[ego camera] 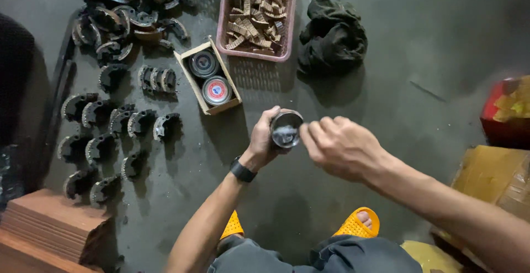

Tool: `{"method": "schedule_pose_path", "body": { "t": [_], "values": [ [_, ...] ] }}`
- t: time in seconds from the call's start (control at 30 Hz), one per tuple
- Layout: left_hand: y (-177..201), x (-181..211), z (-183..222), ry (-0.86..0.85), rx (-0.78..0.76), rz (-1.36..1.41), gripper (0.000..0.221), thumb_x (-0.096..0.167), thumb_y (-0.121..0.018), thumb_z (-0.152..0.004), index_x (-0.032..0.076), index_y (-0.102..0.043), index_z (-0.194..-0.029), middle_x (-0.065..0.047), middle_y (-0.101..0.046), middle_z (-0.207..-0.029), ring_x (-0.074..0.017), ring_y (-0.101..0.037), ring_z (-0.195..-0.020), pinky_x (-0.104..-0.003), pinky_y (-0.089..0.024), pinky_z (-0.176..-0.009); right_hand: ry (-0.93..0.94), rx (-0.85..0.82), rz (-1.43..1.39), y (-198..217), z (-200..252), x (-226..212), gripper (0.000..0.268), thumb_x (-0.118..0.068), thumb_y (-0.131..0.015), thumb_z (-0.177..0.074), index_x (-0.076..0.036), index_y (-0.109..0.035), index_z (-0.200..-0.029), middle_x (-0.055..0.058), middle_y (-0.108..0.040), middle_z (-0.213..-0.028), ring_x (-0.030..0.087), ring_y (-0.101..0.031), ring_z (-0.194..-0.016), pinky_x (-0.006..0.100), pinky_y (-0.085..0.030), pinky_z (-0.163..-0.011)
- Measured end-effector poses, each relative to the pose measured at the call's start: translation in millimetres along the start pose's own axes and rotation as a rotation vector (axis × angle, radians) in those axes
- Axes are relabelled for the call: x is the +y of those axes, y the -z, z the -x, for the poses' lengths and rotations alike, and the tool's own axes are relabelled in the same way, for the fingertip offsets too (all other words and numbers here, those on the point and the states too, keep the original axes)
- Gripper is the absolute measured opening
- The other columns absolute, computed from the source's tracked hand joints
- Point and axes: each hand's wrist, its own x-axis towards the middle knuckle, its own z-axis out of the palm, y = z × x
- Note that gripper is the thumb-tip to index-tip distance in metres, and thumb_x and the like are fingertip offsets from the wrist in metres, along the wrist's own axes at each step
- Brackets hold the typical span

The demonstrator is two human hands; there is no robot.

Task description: Preparing and applying grease to motorcycle brake shoe components in a workshop environment.

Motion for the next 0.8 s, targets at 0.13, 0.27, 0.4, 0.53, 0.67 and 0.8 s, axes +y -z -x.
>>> {"method": "schedule_pose_path", "body": {
  "t": [0.13,0.27,0.4,0.53,0.67,0.8],
  "values": [
    [-7.2,-0.7,5.6,0.109,-0.04,-0.067,0.054,0.045,-0.035,-0.112,0.003,-0.07,-0.115,-0.006,-0.065,-0.082,-0.0156,-0.053,-0.059,-0.03,-0.039,-0.047,-0.207,-0.111,-0.035,-14.7,0.5,-8.7,0.017,-0.014,-0.064,-0.079,0.001,-0.067,-0.087,0.01,-0.065,-0.072,0.022,-0.068,-0.065,0.033,-0.055,-0.055],
    [-26.9,12.5,20.7,-0.558,0.143,-0.69,0.05,0.034,-0.034,-0.108,-0.002,-0.068,-0.112,-0.014,-0.073,-0.102,-0.0178,-0.067,-0.091,-0.033,-0.053,-0.083,-0.715,-0.221,-0.768,-46.5,4.7,-15.7,0.019,-0.017,-0.067,-0.088,-0.002,-0.078,-0.088,0.017,-0.07,-0.074,0.03,-0.069,-0.067,0.039,-0.053,-0.062],
    [-49.7,25.0,27.2,-0.863,0.087,-0.682,0.044,0.031,-0.035,-0.104,0.001,-0.06,-0.124,-0.014,-0.069,-0.115,-0.0203,-0.067,-0.105,-0.034,-0.054,-0.092,-0.972,-0.267,-1.32,-27.9,1.0,7.3,0.02,-0.018,-0.067,-0.093,-0.002,-0.079,-0.093,0.017,-0.073,-0.072,0.031,-0.071,-0.063,0.039,-0.053,-0.057],
    [-44.9,18.1,17.6,-0.489,-0.025,-0.186,0.039,0.023,-0.037,-0.096,0.006,-0.054,-0.127,-0.01,-0.066,-0.124,-0.019,-0.065,-0.104,-0.038,-0.057,-0.084,-0.738,0.039,-0.814,-2.1,-3.5,9.9,0.016,-0.016,-0.067,-0.086,-0.005,-0.078,-0.092,0.014,-0.074,-0.073,0.03,-0.07,-0.065,0.04,-0.055,-0.058],
    [-15.3,-3.5,-1.9,-0.387,0.091,-0.358,0.044,0.031,-0.033,-0.109,0.001,-0.063,-0.121,-0.011,-0.069,-0.107,-0.0199,-0.065,-0.092,-0.035,-0.053,-0.076,-0.242,0.02,-0.194,-15.7,-7.7,-7.1,0.014,-0.013,-0.068,-0.08,-0.001,-0.071,-0.086,0.013,-0.07,-0.078,0.025,-0.07,-0.069,0.035,-0.055,-0.058],
    [7.8,-16.2,-13.0,-0.326,0.145,-0.329,0.05,0.031,-0.033,-0.106,-0.002,-0.07,-0.105,-0.01,-0.073,-0.102,-0.0157,-0.068,-0.094,-0.03,-0.054,-0.089,0.041,-0.089,-0.035,-12.0,-9.4,1.3,0.021,-0.017,-0.067,-0.079,0.002,-0.067,-0.087,0.01,-0.066,-0.073,0.022,-0.07,-0.065,0.034,-0.055,-0.054]
  ]
}}
